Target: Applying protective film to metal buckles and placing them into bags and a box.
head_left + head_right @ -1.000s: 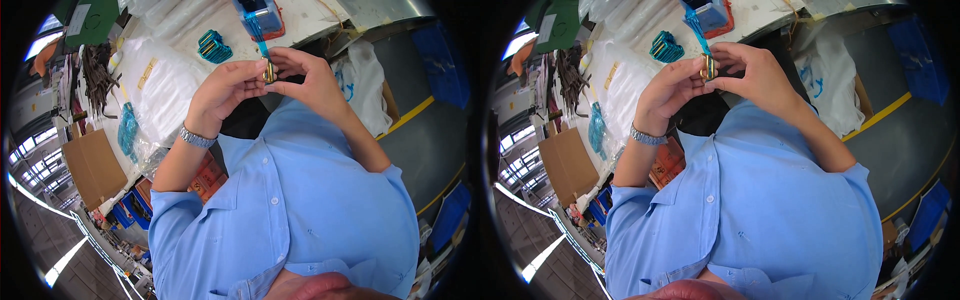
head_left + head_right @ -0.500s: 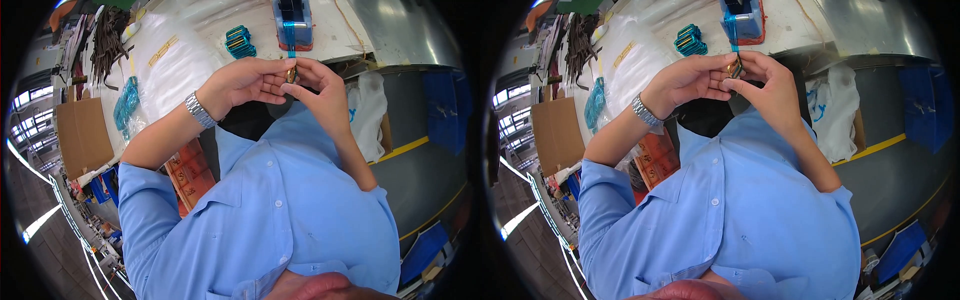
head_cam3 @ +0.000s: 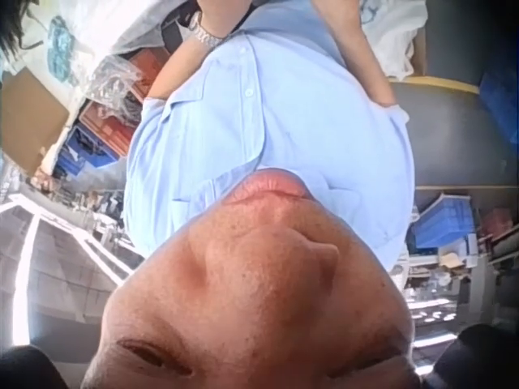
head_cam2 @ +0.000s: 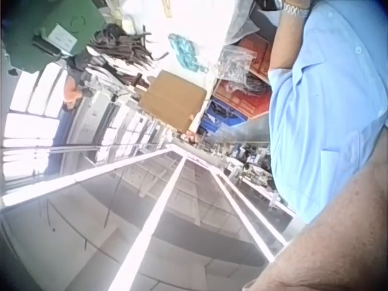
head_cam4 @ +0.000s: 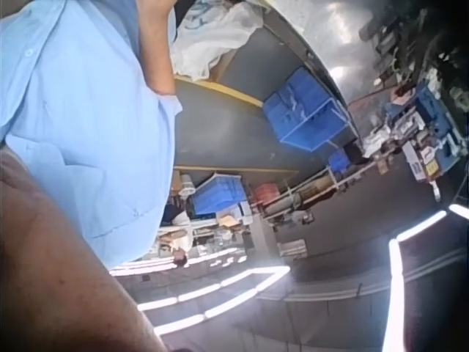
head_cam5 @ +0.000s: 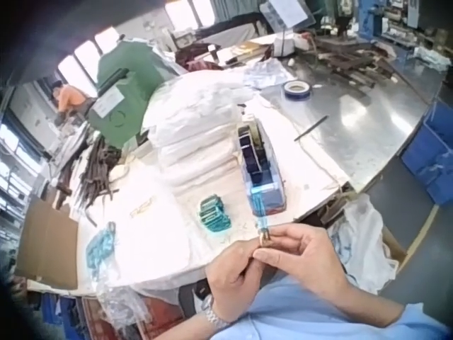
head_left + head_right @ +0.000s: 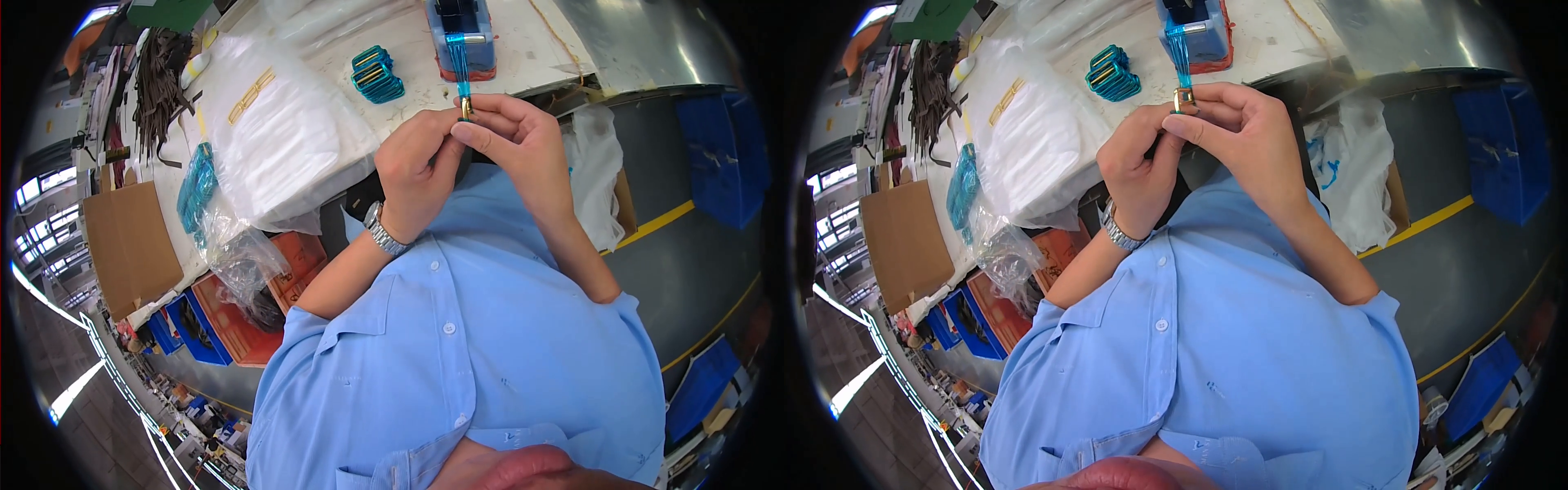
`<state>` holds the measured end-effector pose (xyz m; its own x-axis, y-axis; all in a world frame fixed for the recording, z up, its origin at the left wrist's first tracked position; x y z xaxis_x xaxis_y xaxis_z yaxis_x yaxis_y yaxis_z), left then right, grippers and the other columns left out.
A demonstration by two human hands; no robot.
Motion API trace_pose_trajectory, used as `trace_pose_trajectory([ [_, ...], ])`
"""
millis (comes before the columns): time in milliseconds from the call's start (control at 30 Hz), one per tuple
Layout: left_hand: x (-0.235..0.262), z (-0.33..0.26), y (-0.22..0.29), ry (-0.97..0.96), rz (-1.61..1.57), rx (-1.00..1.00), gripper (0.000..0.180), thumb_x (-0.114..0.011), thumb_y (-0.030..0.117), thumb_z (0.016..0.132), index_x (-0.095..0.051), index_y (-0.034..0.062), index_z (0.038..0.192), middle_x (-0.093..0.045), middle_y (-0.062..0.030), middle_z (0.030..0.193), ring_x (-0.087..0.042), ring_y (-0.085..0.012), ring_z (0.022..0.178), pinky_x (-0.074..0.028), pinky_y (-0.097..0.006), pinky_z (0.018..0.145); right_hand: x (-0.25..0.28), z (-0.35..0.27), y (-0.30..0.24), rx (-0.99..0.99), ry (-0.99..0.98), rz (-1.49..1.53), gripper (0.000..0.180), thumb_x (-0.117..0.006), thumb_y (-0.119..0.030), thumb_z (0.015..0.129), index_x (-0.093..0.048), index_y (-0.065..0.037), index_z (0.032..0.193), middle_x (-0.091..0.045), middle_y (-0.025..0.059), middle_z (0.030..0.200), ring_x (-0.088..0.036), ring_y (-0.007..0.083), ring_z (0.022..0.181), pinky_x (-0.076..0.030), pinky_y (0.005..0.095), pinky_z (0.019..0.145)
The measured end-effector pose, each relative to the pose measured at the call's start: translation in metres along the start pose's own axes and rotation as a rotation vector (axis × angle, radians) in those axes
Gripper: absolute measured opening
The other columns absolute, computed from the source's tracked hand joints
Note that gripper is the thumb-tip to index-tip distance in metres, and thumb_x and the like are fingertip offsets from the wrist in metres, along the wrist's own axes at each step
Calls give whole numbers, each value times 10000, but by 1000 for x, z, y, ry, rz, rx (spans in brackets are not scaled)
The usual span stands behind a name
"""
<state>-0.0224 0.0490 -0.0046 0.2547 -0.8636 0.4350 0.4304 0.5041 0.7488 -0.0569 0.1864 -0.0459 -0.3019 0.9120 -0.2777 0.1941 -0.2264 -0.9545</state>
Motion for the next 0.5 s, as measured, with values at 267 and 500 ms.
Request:
trace_pose_trajectory([
  [267, -1, 28, -31, -160, -398, 401, 152, -728, 77, 1010, -746, -74, 1013, -760, -83, 827, -721, -126, 670, -587, -244, 648, 1, 0, 5, -10, -25, 93, 343, -731, -116, 1024, -688, 69, 1310, -794, 120, 1158, -735, 120, 1060, -565, 268, 959],
  [500, -20, 53, -50, -569, -557, 716, 246, -746, 213, 1031, -734, -22, 959, -684, -28, 798, -701, -127, 655, -638, -300, 634, 11, 17, 9, 50, -106, -106, 413, -728, -87, 987, -654, 68, 1362, -782, 132, 1207, -745, 165, 1091, -575, 312, 991],
])
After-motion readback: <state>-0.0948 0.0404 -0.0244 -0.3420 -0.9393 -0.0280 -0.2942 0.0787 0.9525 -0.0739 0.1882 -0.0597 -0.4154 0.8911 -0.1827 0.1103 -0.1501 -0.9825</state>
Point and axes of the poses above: each hand's wrist, its own z-axis towards the middle knuckle, its own x-axis out of the back of the hand, y = z × x, the point moved 9 cm from there along z, towards the middle knuckle
